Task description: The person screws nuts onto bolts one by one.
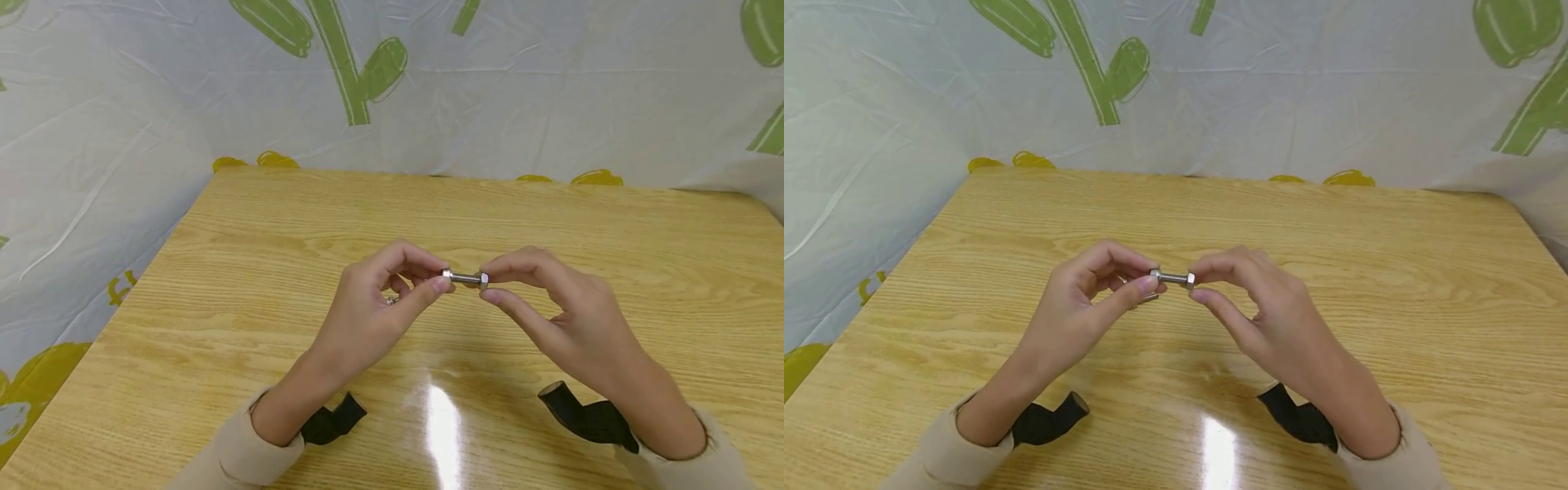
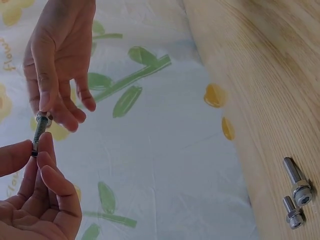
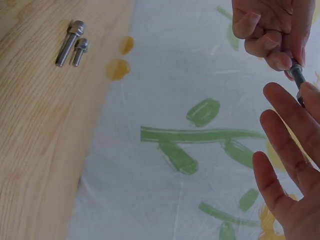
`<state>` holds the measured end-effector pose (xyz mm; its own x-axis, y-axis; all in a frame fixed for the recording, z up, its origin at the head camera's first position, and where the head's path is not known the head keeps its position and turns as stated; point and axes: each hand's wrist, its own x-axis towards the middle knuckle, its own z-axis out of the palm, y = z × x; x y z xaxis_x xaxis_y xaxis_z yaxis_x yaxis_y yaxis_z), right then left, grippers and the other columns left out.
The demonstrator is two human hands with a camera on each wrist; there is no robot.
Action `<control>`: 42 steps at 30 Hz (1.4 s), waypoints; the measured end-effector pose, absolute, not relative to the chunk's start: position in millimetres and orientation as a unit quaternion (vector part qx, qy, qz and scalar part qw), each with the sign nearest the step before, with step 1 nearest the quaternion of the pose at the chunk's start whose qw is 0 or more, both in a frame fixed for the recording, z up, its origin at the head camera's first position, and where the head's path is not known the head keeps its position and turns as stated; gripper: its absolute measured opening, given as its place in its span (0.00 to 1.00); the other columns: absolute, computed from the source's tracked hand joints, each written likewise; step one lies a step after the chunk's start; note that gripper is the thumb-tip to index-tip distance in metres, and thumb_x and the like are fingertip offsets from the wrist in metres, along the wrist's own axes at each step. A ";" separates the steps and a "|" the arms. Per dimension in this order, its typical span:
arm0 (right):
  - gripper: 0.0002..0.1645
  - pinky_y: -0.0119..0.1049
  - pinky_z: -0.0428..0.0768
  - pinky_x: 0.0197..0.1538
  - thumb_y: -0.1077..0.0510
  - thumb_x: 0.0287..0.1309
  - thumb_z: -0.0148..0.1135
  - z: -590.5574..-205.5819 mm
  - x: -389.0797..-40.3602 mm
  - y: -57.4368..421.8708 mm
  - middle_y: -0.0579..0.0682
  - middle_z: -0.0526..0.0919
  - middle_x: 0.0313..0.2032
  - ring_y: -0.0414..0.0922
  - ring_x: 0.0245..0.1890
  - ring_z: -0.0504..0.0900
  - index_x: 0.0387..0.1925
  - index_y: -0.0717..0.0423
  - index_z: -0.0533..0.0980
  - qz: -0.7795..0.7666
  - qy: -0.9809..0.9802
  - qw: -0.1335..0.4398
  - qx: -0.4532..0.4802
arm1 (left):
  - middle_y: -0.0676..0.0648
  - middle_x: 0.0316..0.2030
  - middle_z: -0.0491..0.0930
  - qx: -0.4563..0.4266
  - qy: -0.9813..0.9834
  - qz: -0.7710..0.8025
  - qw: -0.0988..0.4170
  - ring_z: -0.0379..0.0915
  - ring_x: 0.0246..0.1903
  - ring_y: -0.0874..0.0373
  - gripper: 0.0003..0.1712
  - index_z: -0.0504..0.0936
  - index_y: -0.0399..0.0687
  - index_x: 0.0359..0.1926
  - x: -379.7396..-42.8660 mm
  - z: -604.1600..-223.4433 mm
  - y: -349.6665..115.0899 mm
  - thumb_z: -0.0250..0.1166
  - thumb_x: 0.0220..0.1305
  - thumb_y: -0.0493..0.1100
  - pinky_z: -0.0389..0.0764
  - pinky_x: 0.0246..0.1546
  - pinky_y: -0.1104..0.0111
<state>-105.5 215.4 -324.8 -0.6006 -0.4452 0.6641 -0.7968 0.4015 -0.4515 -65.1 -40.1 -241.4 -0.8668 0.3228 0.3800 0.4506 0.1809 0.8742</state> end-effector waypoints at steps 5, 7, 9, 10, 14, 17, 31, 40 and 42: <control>0.26 0.32 0.77 0.49 0.66 0.48 0.69 -333.4 -110.3 220.2 0.48 0.82 0.45 0.43 0.43 0.82 0.51 0.55 0.75 0.398 -0.800 0.216 0.393 | 0.48 0.31 0.83 -0.261 -0.762 -0.590 0.056 0.76 0.30 0.64 0.06 0.79 0.41 0.39 -64.4 -241.5 -39.3 0.62 0.61 0.36 0.77 0.32 0.72; 0.22 0.31 0.76 0.50 0.66 0.52 0.65 -332.1 -108.9 219.1 0.48 0.82 0.45 0.44 0.43 0.82 0.51 0.56 0.74 0.406 -0.795 0.205 0.400 | 0.48 0.31 0.83 -0.262 -0.761 -0.591 0.052 0.75 0.30 0.64 0.05 0.79 0.42 0.39 -63.6 -241.0 -38.8 0.62 0.61 0.36 0.76 0.31 0.72; 0.17 0.29 0.76 0.48 0.66 0.57 0.60 -317.4 -99.2 210.3 0.44 0.82 0.43 0.41 0.42 0.81 0.49 0.53 0.75 0.402 -0.805 0.189 0.393 | 0.49 0.31 0.82 -0.264 -0.760 -0.592 0.047 0.75 0.30 0.64 0.05 0.79 0.42 0.39 -62.8 -241.0 -38.2 0.62 0.61 0.36 0.76 0.32 0.72; 0.14 0.28 0.75 0.46 0.66 0.60 0.57 -307.0 -93.1 203.8 0.42 0.82 0.42 0.40 0.41 0.80 0.47 0.51 0.75 0.398 -0.809 0.187 0.390 | 0.49 0.31 0.82 -0.266 -0.760 -0.592 0.045 0.75 0.30 0.64 0.05 0.79 0.42 0.39 -62.4 -240.9 -37.8 0.62 0.61 0.36 0.76 0.32 0.72; 0.12 0.24 0.69 0.37 0.61 0.68 0.47 -268.1 -69.4 177.2 0.35 0.81 0.33 0.34 0.35 0.73 0.37 0.44 0.76 0.362 -0.844 0.191 0.345 | 0.50 0.31 0.81 -0.271 -0.764 -0.584 0.050 0.73 0.30 0.65 0.05 0.79 0.43 0.39 -62.1 -242.2 -36.3 0.62 0.61 0.37 0.76 0.32 0.73; 0.17 0.24 0.67 0.35 0.58 0.70 0.43 -258.6 -63.4 168.6 0.35 0.80 0.28 0.35 0.35 0.72 0.30 0.44 0.77 0.353 -0.856 0.205 0.319 | 0.50 0.31 0.81 -0.272 -0.767 -0.578 0.055 0.73 0.29 0.66 0.05 0.79 0.43 0.39 -62.0 -242.4 -35.7 0.62 0.61 0.37 0.76 0.32 0.73; 0.34 0.36 0.73 0.52 0.58 0.42 0.75 -353.0 -119.3 232.0 0.44 0.80 0.49 0.44 0.49 0.78 0.54 0.48 0.73 0.362 -0.833 0.208 0.363 | 0.49 0.32 0.82 -0.257 -0.770 -0.580 0.063 0.74 0.30 0.66 0.06 0.79 0.41 0.39 -64.2 -242.4 -39.1 0.62 0.61 0.37 0.76 0.31 0.72; 0.19 0.24 0.70 0.46 0.62 0.53 0.66 -284.9 -80.1 191.5 0.37 0.80 0.41 0.38 0.43 0.74 0.48 0.45 0.75 0.340 -0.834 0.203 0.383 | 0.49 0.31 0.82 -0.266 -0.771 -0.576 0.060 0.74 0.30 0.65 0.05 0.79 0.42 0.39 -63.5 -240.3 -38.9 0.62 0.61 0.37 0.76 0.33 0.73; 0.16 0.25 0.69 0.46 0.62 0.57 0.62 -280.4 -76.7 187.6 0.36 0.79 0.40 0.37 0.43 0.73 0.46 0.44 0.75 0.336 -0.837 0.197 0.383 | 0.49 0.31 0.81 -0.270 -0.770 -0.574 0.061 0.74 0.30 0.65 0.05 0.79 0.42 0.39 -63.5 -240.4 -38.9 0.62 0.61 0.37 0.77 0.33 0.72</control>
